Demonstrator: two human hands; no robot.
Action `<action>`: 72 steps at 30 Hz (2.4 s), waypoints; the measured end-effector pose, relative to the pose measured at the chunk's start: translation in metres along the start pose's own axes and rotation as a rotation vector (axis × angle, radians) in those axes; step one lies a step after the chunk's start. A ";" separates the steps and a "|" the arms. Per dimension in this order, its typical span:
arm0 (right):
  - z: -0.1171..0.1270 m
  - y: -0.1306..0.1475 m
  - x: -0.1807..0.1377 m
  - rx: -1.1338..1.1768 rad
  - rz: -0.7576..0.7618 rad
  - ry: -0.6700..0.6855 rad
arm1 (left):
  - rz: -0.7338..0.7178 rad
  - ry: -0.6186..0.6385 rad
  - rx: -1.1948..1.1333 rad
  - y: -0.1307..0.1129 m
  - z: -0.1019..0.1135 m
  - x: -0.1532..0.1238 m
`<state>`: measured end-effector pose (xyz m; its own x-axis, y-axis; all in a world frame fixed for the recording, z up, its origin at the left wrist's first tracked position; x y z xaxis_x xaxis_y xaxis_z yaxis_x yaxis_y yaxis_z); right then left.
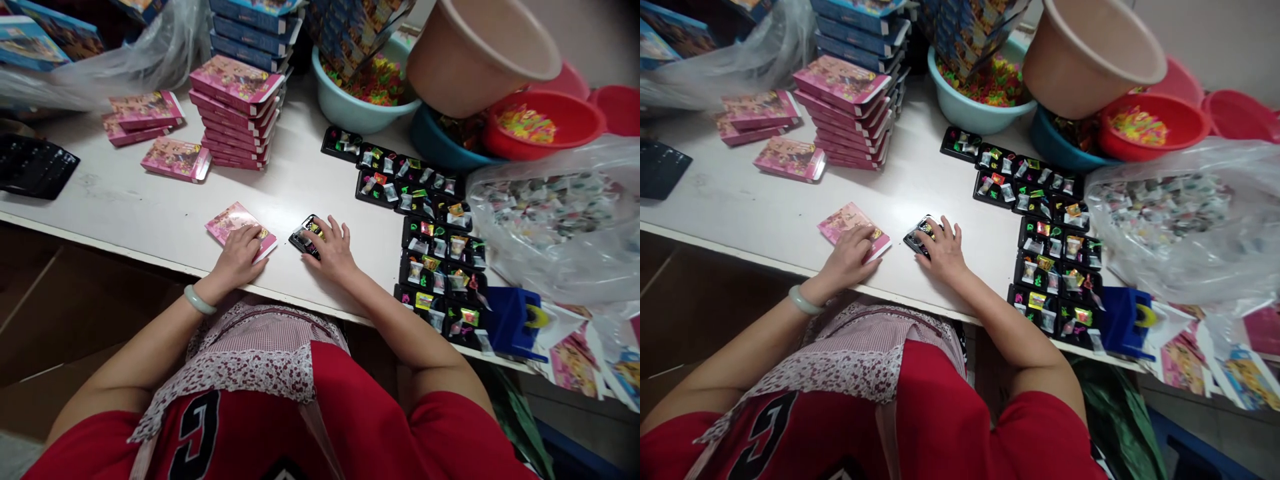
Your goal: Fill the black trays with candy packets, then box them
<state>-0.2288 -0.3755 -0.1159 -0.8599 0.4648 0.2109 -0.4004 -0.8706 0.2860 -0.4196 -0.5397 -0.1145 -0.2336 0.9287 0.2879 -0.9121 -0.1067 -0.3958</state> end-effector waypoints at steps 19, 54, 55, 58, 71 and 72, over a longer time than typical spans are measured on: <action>-0.008 -0.003 0.007 0.158 0.114 0.029 | -0.112 -0.054 -0.090 0.021 0.020 0.004; -0.021 0.030 -0.012 0.229 0.083 0.027 | 0.243 -0.014 -0.644 -0.021 -0.020 0.043; -0.024 0.032 -0.009 0.233 0.053 0.039 | 0.246 0.005 -0.676 -0.025 -0.023 0.045; -0.027 0.032 -0.005 0.349 -0.045 0.035 | 0.245 0.014 -0.730 -0.032 -0.028 0.048; -0.019 0.055 0.033 0.974 -0.211 -0.156 | 0.038 -0.366 -0.490 -0.038 0.019 0.057; -0.010 0.059 0.050 0.974 -0.177 -0.184 | 0.009 -0.387 -0.448 -0.035 0.034 0.069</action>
<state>-0.2988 -0.4048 -0.0977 -0.7181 0.6639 0.2088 -0.0137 -0.3135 0.9495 -0.4152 -0.4843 -0.0516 -0.4234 0.7226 0.5464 -0.6978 0.1245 -0.7054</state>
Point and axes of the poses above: each hand's wrist, its own x-axis towards the middle knuckle, its own z-axis out of the back of the hand, y = z × x, the point moved 3 cm from there along x, towards the middle knuckle, and after that the axes turned 7 degrees about -y, right-handed, at the moved point
